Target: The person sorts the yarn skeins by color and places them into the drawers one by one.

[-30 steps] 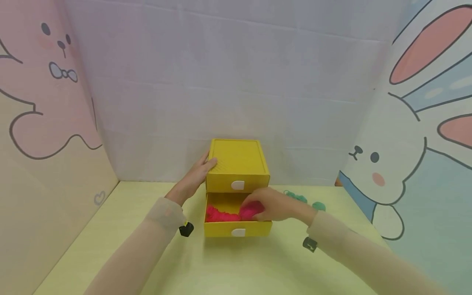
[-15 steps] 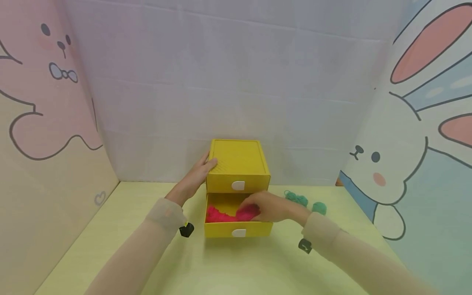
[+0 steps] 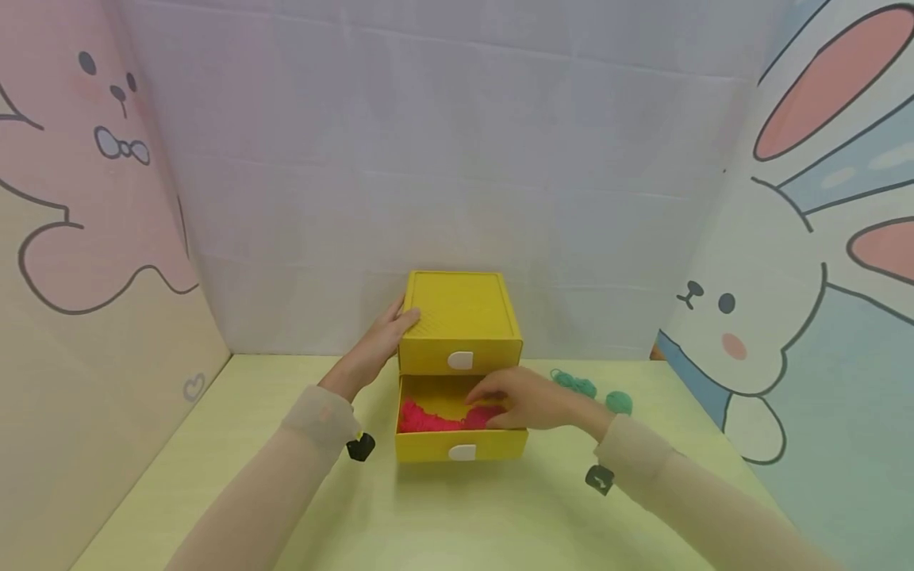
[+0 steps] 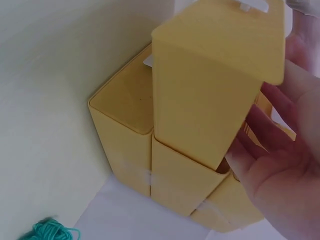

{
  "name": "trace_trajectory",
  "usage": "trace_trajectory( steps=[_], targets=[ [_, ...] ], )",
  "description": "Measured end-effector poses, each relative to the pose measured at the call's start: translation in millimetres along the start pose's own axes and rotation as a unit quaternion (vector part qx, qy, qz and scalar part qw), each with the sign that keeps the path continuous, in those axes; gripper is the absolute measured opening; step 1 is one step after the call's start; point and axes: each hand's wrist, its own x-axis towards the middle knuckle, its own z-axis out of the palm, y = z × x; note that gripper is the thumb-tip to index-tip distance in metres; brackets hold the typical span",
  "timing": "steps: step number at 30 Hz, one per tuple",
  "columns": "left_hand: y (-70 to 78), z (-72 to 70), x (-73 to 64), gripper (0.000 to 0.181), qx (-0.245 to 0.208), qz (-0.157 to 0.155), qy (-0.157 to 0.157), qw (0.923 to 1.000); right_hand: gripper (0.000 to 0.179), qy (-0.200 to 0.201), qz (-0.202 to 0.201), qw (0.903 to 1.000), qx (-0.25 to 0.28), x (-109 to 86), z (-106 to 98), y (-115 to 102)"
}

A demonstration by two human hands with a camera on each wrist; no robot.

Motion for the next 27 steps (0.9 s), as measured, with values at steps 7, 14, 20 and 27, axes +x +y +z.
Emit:
trace_trajectory(
  steps=[7,14,20,27],
  targets=[
    [1.2,-0.3,-2.0,0.075,0.001,-0.002,0.001,1.0,0.036,0.037,-0.003,0.999,0.023,-17.4,-13,0],
    [-0.7,-0.9,-1.0,0.074,-0.001,0.003,-0.003,1.0,0.035,0.083,0.008,0.9933,0.079,-38.8,-20,0],
    [-0.3,-1.1,-2.1,0.075,-0.003,0.008,-0.005,0.9999,0.038,0.113,0.044,0.9883,0.093,-59.3,-16,1],
    [-0.8,-0.6,-1.3,0.075,-0.006,0.011,-0.006,0.9999,0.037,0.134,0.079,0.9824,0.103,-80.3,-8,8]
  ],
)
